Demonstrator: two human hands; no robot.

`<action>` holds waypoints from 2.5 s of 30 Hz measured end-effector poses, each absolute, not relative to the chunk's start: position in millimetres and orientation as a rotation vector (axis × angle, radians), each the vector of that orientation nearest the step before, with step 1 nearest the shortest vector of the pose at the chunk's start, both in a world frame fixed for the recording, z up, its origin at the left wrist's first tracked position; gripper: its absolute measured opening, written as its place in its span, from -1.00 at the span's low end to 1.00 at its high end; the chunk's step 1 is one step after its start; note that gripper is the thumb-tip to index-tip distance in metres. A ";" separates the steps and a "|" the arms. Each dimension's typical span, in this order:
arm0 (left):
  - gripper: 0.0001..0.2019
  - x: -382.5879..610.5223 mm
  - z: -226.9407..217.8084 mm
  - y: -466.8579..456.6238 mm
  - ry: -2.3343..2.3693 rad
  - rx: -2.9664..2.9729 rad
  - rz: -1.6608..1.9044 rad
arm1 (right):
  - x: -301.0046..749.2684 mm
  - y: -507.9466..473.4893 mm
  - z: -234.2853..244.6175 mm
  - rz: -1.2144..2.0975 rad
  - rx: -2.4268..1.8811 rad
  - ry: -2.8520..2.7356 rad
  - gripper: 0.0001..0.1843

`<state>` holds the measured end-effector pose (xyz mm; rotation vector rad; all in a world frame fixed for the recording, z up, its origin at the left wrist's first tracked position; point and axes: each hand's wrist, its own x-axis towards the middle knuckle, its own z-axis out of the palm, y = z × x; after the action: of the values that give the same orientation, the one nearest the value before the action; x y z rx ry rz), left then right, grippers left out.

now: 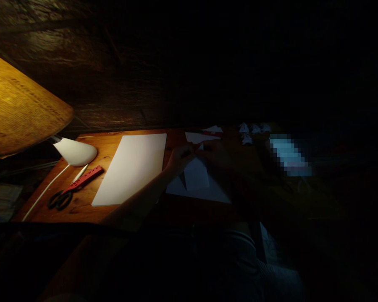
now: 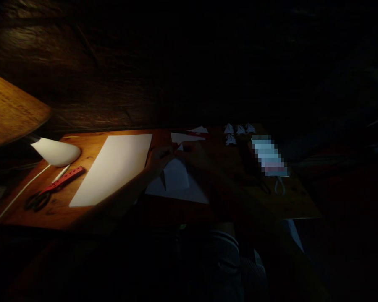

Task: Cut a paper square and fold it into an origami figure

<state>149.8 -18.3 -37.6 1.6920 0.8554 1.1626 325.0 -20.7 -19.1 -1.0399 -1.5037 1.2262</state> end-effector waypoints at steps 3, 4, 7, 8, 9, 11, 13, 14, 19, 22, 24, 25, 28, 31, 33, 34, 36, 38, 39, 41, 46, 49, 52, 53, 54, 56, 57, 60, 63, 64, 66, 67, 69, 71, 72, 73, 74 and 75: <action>-0.82 149.6 -35.6 -19.0 0.829 1.683 1.172 | 325.7 -20.0 -19.7 1.244 -1.031 -1.496 -0.78; -0.82 149.6 -35.5 -19.0 0.818 1.677 1.176 | 325.5 -19.7 -20.1 1.255 -1.029 -1.486 -0.78; -0.81 149.9 -36.1 -19.1 0.797 1.650 1.196 | 323.8 -19.3 -21.4 1.277 -1.035 -1.426 -0.76; -0.80 150.2 -36.4 -19.3 0.795 1.641 1.203 | 323.0 -19.4 -21.8 1.282 -1.043 -1.403 -0.76; -0.80 150.4 -36.5 -19.5 0.795 1.631 1.208 | 322.3 -19.6 -21.9 1.289 -1.050 -1.380 -0.76; -0.81 151.0 -36.1 -20.2 0.800 1.610 1.218 | 322.0 -20.2 -21.0 1.307 -1.058 -1.343 -0.79; -0.81 151.4 -34.9 -21.0 0.800 1.594 1.212 | 323.7 -20.9 -18.4 1.323 -1.061 -1.327 -0.79; -0.81 151.5 -34.2 -21.3 0.801 1.588 1.205 | 325.0 -21.3 -16.5 1.326 -1.062 -1.328 -0.78; -0.79 151.5 -33.1 -21.4 0.827 1.574 1.201 | 328.8 -23.2 -7.8 1.315 -1.077 -1.341 -0.80; -0.80 151.5 -34.3 -20.7 0.837 1.574 1.200 | 326.5 -24.1 -7.3 1.288 -1.113 -1.324 -0.80; -0.80 151.4 -35.5 -20.2 0.841 1.581 1.197 | 325.0 -24.1 -8.3 1.261 -1.132 -1.320 -0.80; -0.80 151.3 -36.2 -19.9 0.841 1.583 1.200 | 324.7 -24.0 -8.8 1.243 -1.134 -1.323 -0.80; -0.81 151.2 -38.2 -19.3 0.846 1.580 1.204 | 325.7 -23.6 -9.2 1.196 -1.119 -1.349 -0.80; -0.82 151.9 -38.9 -19.8 0.848 1.579 1.191 | 328.9 -23.4 -7.6 1.162 -1.074 -1.394 -0.76; -0.83 152.6 -38.2 -20.5 0.856 1.582 1.178 | 330.2 -23.2 -6.9 1.143 -1.049 -1.423 -0.74; -0.83 153.0 -37.7 -20.8 0.865 1.582 1.173 | 330.1 -23.0 -7.0 1.139 -1.041 -1.432 -0.73; -0.83 153.3 -36.5 -20.8 0.882 1.576 1.175 | 328.5 -22.3 -8.8 1.151 -1.031 -1.436 -0.69; -0.82 153.0 -35.9 -19.8 0.879 1.567 1.187 | 325.4 -21.5 -11.9 1.195 -1.024 -1.443 -0.62; -0.82 152.8 -35.9 -19.0 0.874 1.567 1.197 | 323.9 -21.1 -13.4 1.219 -1.025 -1.454 -0.58; -0.83 152.4 -36.2 -17.5 0.872 1.579 1.211 | 321.6 -20.6 -15.3 1.230 -1.040 -1.487 -0.51; -0.84 153.4 -37.0 -17.5 0.903 1.623 1.202 | 321.7 -21.2 -14.2 1.070 -1.085 -1.570 -0.45; -0.82 154.3 -36.1 -19.2 0.896 1.654 1.208 | 321.4 -22.5 -14.4 1.021 -1.054 -1.615 -0.50; -0.85 153.6 -35.0 -19.9 0.891 1.666 1.226 | 318.7 -24.2 -16.1 1.011 -1.041 -1.642 -0.58; -0.86 153.0 -34.8 -19.8 0.904 1.662 1.240 | 317.7 -24.8 -16.7 1.014 -1.058 -1.653 -0.60; -0.86 152.3 -34.8 -19.5 0.927 1.656 1.261 | 316.8 -25.2 -17.1 1.021 -1.082 -1.666 -0.61; -0.84 151.0 -35.6 -18.6 0.985 1.648 1.308 | 315.7 -25.8 -17.5 1.034 -1.125 -1.688 -0.62; -0.82 150.5 -36.2 -18.1 1.011 1.647 1.324 | 315.7 -26.0 -17.3 1.034 -1.132 -1.695 -0.61; -0.80 150.6 -38.6 -17.5 1.042 1.655 1.341 | 317.0 -26.1 -16.3 1.021 -1.102 -1.697 -0.60; -0.77 152.4 -40.1 -18.4 1.029 1.674 1.320 | 318.3 -25.8 -15.8 1.021 -1.080 -1.662 -0.60; -0.76 153.1 -40.2 -18.9 1.020 1.681 1.317 | 318.4 -25.5 -15.9 1.010 -1.083 -1.661 -0.60; -0.73 153.9 -39.7 -19.7 1.002 1.690 1.310 | 318.5 -24.7 -16.8 0.953 -1.095 -1.674 -0.60; -0.72 154.1 -39.3 -20.0 0.992 1.692 1.307 | 318.6 -24.2 -17.6 0.911 -1.103 -1.679 -0.59; -0.70 154.0 -38.3 -20.6 0.974 1.696 1.301 | 319.3 -22.8 -19.3 0.832 -1.114 -1.668 -0.58; -0.70 153.9 -37.1 -21.5 0.958 1.706 1.290 | 320.4 -21.6 -21.1 0.787 -1.123 -1.648 -0.59; -0.71 153.9 -36.6 -22.0 0.952 1.708 1.290 | 321.0 -21.0 -21.8 0.781 -1.129 -1.643 -0.60; -0.72 154.1 -36.2 -22.6 0.947 1.710 1.289 | 321.4 -20.7 -22.4 0.786 -1.135 -1.642 -0.60; -0.74 154.3 -35.9 -23.1 0.942 1.715 1.285 | 321.6 -20.5 -22.7 0.801 -1.139 -1.643 -0.60; -0.75 154.6 -35.7 -23.5 0.932 1.723 1.278 | 321.4 -20.5 -22.9 0.820 -1.143 -1.644 -0.59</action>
<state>154.6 -23.5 -35.7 1.7230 0.9318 1.2784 321.4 -20.5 -22.9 -1.1426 -1.6443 0.8200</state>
